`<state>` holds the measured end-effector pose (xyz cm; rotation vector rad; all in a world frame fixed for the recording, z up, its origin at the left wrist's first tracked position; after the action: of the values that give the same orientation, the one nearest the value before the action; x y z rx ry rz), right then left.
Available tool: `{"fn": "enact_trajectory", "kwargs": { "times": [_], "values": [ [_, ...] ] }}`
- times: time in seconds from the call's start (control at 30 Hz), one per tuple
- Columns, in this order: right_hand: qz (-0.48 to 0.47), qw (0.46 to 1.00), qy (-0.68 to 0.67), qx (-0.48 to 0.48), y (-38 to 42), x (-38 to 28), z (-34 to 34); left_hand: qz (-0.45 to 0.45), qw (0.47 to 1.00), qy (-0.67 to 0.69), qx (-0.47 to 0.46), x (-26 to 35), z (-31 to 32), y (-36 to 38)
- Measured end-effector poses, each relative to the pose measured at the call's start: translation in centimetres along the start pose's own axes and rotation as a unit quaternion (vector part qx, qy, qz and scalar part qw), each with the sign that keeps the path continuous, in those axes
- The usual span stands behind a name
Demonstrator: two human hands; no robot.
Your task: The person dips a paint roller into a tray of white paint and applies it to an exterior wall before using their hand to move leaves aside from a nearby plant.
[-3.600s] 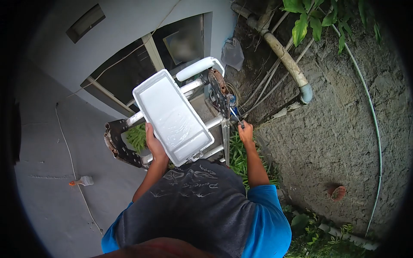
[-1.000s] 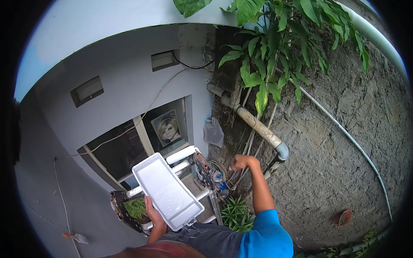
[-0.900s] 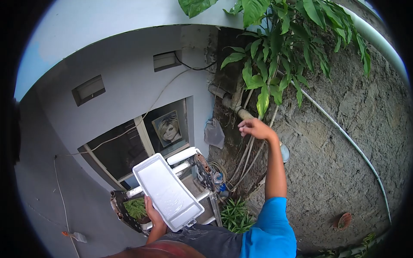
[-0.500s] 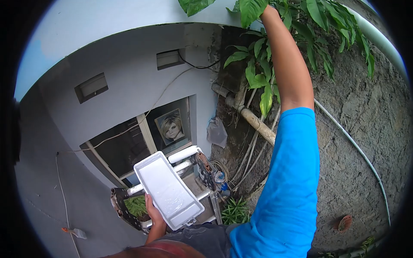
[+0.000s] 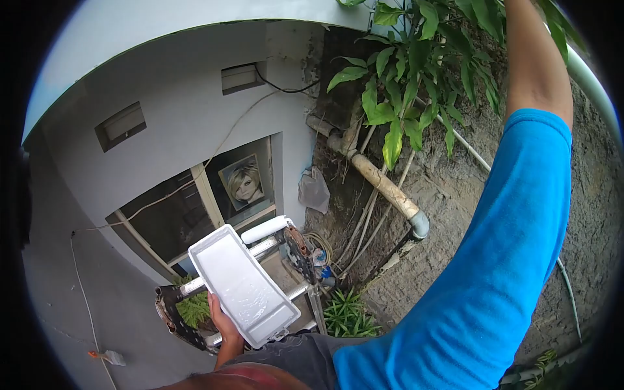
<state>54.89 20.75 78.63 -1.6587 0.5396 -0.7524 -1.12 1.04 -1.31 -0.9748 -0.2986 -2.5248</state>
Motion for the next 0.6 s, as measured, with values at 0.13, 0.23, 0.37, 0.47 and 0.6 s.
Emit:
{"fn": "enact_trajectory", "kwargs": {
  "times": [0.13, 0.23, 0.37, 0.47, 0.6],
  "values": [
    [-0.01, 0.997, -0.06, -0.039, 5.1, 4.4, 2.8, -0.022, 1.0, -0.004, 0.002, 0.0, -0.5, 0.2],
    [-0.012, 0.993, -0.091, -0.07, 8.5, 6.6, 4.3, -0.023, 1.0, 0.0, -0.015, -0.3, -1.0, -0.2],
    [-0.016, 0.991, -0.104, -0.082, 11.2, 7.3, 6.6, -0.023, 1.0, 0.002, 0.008, 0.0, -0.6, 0.0],
    [-0.016, 0.993, -0.088, -0.08, 12.6, 7.2, 8.7, -0.026, 1.0, 0.008, 0.006, -0.1, -0.7, 0.0],
    [-0.023, 0.997, -0.044, -0.055, 13.0, 6.1, 10.8, -0.02, 0.998, 0.013, 0.049, 0.1, 0.1, 0.3]
  ]
}}
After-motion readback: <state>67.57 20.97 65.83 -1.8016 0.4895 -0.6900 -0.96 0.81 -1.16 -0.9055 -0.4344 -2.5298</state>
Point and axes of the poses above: each hand's wrist, its own y-axis away from the middle knuckle, its own z-axis out of the palm, x = y × z, the point moved 1 cm from there along -y, towards the middle knuckle, and after that the axes turned 9 degrees about y, right-handed, at the moved point
